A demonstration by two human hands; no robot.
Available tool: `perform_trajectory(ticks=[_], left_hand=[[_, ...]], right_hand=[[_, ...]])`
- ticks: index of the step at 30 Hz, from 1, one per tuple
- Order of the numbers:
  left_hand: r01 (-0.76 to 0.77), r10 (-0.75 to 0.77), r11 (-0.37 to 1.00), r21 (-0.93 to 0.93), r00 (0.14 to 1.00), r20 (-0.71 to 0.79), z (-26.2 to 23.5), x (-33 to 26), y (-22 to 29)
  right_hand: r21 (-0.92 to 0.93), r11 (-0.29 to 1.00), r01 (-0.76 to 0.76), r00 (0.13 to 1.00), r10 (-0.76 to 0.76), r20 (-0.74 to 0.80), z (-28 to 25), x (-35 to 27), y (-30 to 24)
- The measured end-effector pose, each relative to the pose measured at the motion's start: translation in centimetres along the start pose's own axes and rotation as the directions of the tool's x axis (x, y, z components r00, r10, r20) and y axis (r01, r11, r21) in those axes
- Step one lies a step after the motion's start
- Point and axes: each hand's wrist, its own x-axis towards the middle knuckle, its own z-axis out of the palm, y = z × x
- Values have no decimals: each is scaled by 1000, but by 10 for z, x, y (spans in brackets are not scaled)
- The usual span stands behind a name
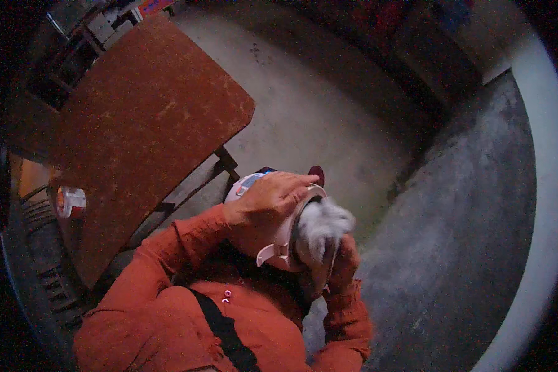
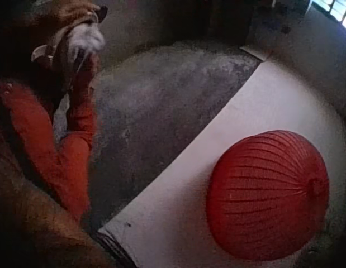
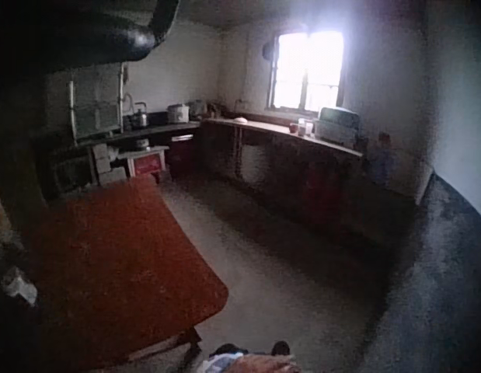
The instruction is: The person sits on the floor and wipes the exterior and interior of a pink electric kettle using a grey cloth. They rotate the kettle to clean all sides, including the base and the inside of the lid.
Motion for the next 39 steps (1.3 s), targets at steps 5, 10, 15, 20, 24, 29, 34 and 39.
perform_trajectory(ticks=[5,10,15,20,24,29,34,39], left_hand=[[168,-173,977,-131,984,-33,-4,-1,4],[182,-188,975,-129,981,-35,-6,-5,11],[-4,11,998,61,994,-108,1,-7,6],[129,-134,991,-47,981,-138,0,-3,10],[163,-179,977,-134,978,-111,-1,-4,-2],[181,-191,976,-117,979,-75,-2,-2,0],[107,-114,989,-100,991,-66,-1,-2,0],[109,-112,992,-62,992,-55,-8,-3,13]], right_hand=[[-299,937,183,955,-96,282,-13,-14,30],[-659,595,460,888,-314,337,3,-31,49],[-331,924,193,962,-245,-122,58,9,21],[-176,933,313,931,-338,-138,66,42,20],[-559,724,405,908,-393,148,53,12,22],[-665,431,609,777,-491,393,40,-3,22],[-652,500,571,801,-513,308,37,32,19],[-348,882,319,943,-333,18,38,66,12]])
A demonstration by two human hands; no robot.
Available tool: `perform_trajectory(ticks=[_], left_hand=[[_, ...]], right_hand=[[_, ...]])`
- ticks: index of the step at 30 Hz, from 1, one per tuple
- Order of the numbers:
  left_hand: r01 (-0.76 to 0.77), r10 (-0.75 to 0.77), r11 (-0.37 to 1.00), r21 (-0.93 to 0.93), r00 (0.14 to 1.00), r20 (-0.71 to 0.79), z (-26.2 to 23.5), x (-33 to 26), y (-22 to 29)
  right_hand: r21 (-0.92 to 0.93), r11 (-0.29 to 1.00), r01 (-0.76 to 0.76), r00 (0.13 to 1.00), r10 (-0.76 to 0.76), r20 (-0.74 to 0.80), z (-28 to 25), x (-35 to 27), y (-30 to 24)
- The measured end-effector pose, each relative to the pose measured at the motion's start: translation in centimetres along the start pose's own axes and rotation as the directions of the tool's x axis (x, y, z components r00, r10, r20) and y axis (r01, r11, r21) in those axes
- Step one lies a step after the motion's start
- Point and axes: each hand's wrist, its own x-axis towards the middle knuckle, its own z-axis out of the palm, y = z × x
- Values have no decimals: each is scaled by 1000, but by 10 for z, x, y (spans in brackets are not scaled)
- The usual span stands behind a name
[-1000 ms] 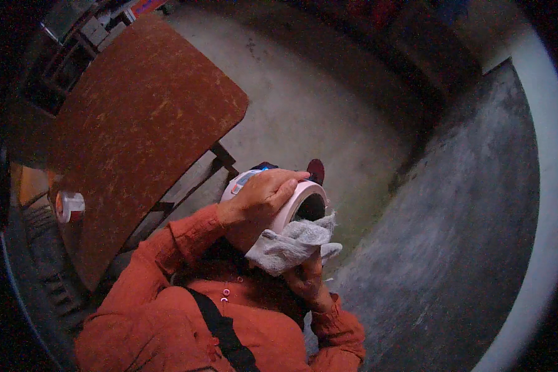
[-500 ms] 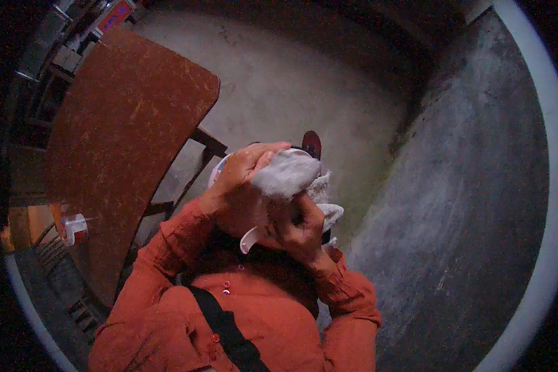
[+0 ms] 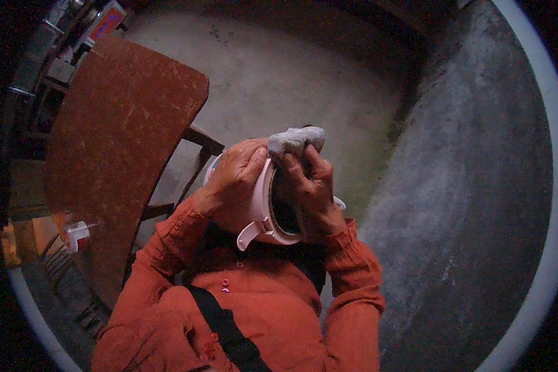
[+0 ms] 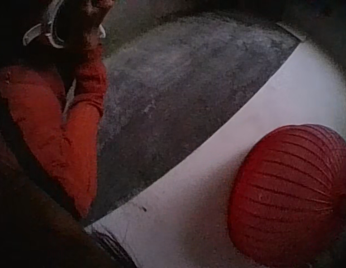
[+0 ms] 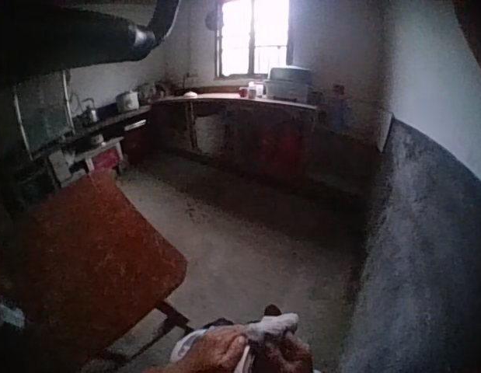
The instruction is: The person sits on the floor and wipes the exterior and interior of a pink electric kettle using a grey cloth. They rotate the kettle to clean all sides, including the base and the inside of the lid.
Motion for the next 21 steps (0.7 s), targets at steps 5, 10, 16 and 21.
perform_trajectory(ticks=[5,10,16,21], left_hand=[[24,-24,999,-25,1000,1,2,1,-6],[21,-21,998,-56,1000,1,6,1,-17],[-16,17,999,46,1000,-18,5,-3,2],[99,-92,993,-72,992,87,-5,5,5]], right_hand=[[-376,865,332,922,-214,323,-7,-26,-15],[-301,935,189,958,-108,266,-12,-34,-5],[-191,980,-52,990,25,-140,-16,4,5],[-6,986,-166,984,166,61,8,-15,-29]])
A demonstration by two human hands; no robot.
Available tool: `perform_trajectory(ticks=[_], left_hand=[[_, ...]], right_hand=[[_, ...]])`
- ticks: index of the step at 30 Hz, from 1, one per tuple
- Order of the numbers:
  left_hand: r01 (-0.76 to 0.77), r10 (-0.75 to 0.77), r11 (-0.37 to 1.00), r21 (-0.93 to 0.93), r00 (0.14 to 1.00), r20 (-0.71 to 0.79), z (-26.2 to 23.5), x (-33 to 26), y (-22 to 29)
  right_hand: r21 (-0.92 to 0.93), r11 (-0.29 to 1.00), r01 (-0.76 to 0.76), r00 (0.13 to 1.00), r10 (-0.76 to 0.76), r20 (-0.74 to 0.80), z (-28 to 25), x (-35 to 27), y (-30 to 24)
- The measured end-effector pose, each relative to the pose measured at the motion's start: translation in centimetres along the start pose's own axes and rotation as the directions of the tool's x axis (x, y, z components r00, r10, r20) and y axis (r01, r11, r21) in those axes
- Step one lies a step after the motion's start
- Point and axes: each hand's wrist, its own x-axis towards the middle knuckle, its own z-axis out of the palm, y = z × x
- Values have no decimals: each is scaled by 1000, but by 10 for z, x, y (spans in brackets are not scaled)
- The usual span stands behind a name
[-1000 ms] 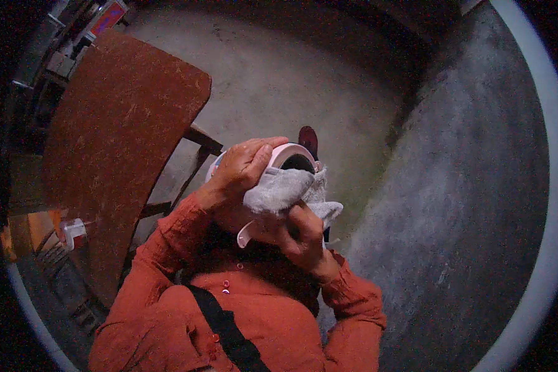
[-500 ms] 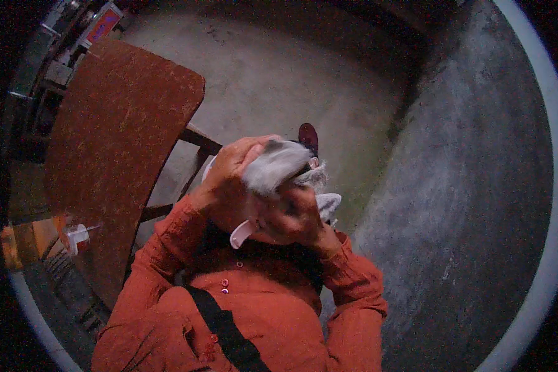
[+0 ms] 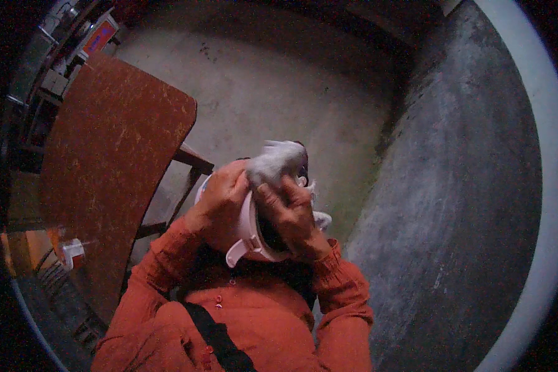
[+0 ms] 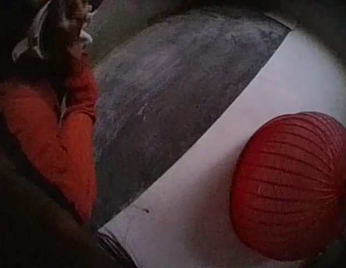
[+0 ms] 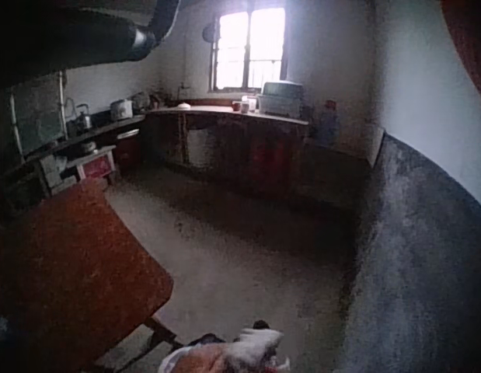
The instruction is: The person sits on the floor and wipes the exterior and interior of a pink electric kettle using a grey cloth. They rotate the kettle to clean all sides, including the base and the inside of the lid.
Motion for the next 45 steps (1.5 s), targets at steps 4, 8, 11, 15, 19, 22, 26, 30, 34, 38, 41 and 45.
perform_trajectory(ticks=[4,8,11,15,19,22,26,30,34,38,41,45], left_hand=[[101,-98,989,-112,995,30,-6,2,-10],[37,-39,997,-74,999,-27,0,2,-11],[3,-3,1000,-6,999,-33,2,2,-3],[48,-51,997,-59,997,-50,1,-2,-6],[34,-34,998,-50,999,-2,2,1,-5],[-29,29,1000,-11,999,24,-6,-3,-6],[-151,148,988,30,986,82,-11,-4,-11],[-160,156,987,28,981,115,-11,-1,-22],[-166,159,984,62,982,106,-13,-1,-14],[-498,453,843,202,861,230,-18,-2,-3],[-650,465,705,282,725,508,-27,5,11],[-663,545,727,179,716,436,-21,19,6]], right_hand=[[-308,873,377,845,-189,500,-23,-10,11],[-344,723,599,771,-405,491,-34,-26,26],[-391,722,570,798,-374,472,-47,-47,36],[-561,464,685,728,-423,539,-57,-66,42],[-576,739,349,922,-161,352,-120,-100,116],[-437,899,-32,986,-43,-160,-105,-103,91],[-259,931,258,959,-279,-48,-76,-118,93],[-448,835,320,939,-341,36,-66,-83,102],[-484,874,-32,953,-118,-278,-92,-52,131],[-168,986,5,950,-57,-306,-83,-51,141],[79,996,-49,963,68,-261,-76,-61,118],[260,963,-69,953,140,-267,-69,-72,103]])
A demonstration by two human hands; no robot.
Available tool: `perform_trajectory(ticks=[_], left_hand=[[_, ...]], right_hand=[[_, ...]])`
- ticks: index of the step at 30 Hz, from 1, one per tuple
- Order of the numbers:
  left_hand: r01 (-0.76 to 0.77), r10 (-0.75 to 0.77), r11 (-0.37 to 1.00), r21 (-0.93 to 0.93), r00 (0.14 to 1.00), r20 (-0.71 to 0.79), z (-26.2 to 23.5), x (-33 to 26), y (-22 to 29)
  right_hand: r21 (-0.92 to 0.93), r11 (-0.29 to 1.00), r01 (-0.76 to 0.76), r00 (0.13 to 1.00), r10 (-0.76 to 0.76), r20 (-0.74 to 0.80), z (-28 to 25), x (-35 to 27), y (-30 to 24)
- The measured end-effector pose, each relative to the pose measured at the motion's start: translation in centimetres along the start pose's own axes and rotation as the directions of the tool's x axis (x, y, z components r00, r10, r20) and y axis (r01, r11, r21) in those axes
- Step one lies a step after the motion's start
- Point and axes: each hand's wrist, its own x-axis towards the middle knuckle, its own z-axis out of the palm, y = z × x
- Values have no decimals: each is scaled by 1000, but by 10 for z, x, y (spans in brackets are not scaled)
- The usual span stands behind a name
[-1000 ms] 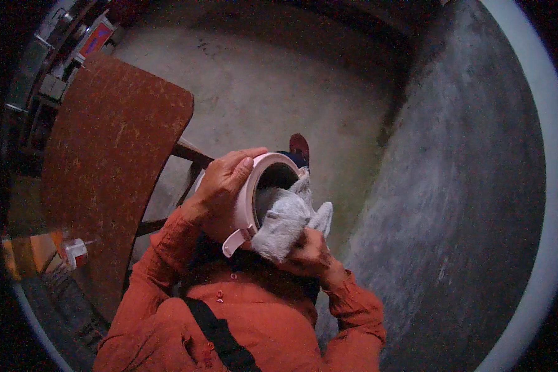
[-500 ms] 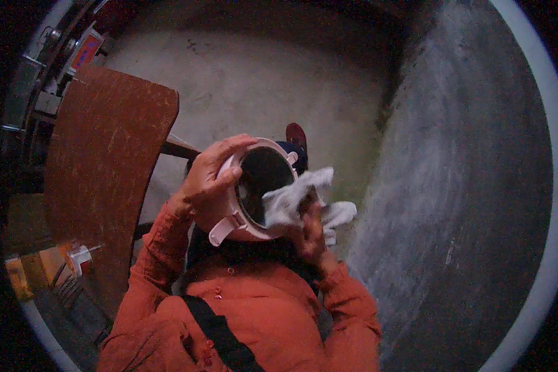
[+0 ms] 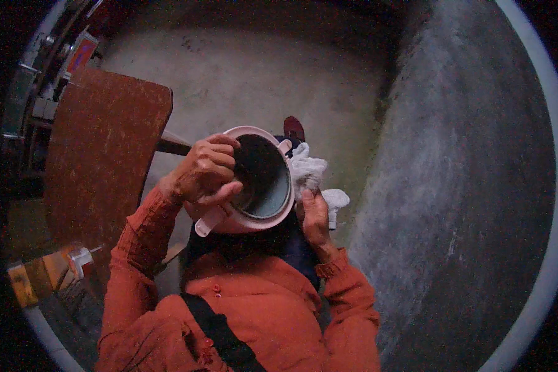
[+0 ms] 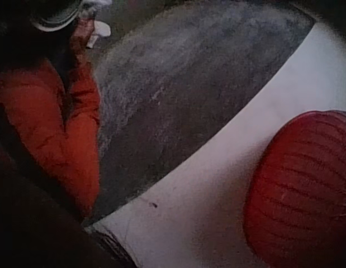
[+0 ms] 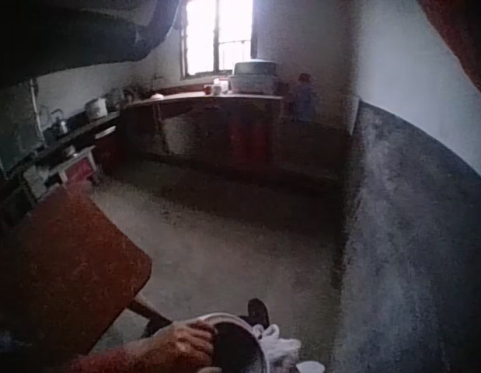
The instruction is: The person sits on the floor and wipes the exterior and interior of a pink electric kettle using a grey cloth. They rotate the kettle to clean all sides, including the base and the inside of the lid.
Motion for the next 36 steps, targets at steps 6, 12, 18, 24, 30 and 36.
perform_trajectory(ticks=[6,12,18,24,30,36], left_hand=[[454,-486,871,-187,743,-461,-3,-20,-10],[616,-853,510,-601,451,-262,0,-34,-5],[601,-881,439,-667,435,-188,7,-42,4],[533,-882,401,-745,443,-157,17,-74,-14],[414,-845,388,-824,516,-139,11,-87,0],[627,-836,500,-598,528,-146,8,-88,-9]], right_hand=[[409,874,262,963,-265,-51,34,-7,-61],[-378,322,868,497,-558,665,61,-15,-88],[-518,277,809,587,-427,688,81,-3,-72],[-204,919,338,909,-261,326,71,58,-50],[101,995,22,1000,-21,-9,27,77,-7],[-274,850,450,893,-437,110,21,-23,-61]])
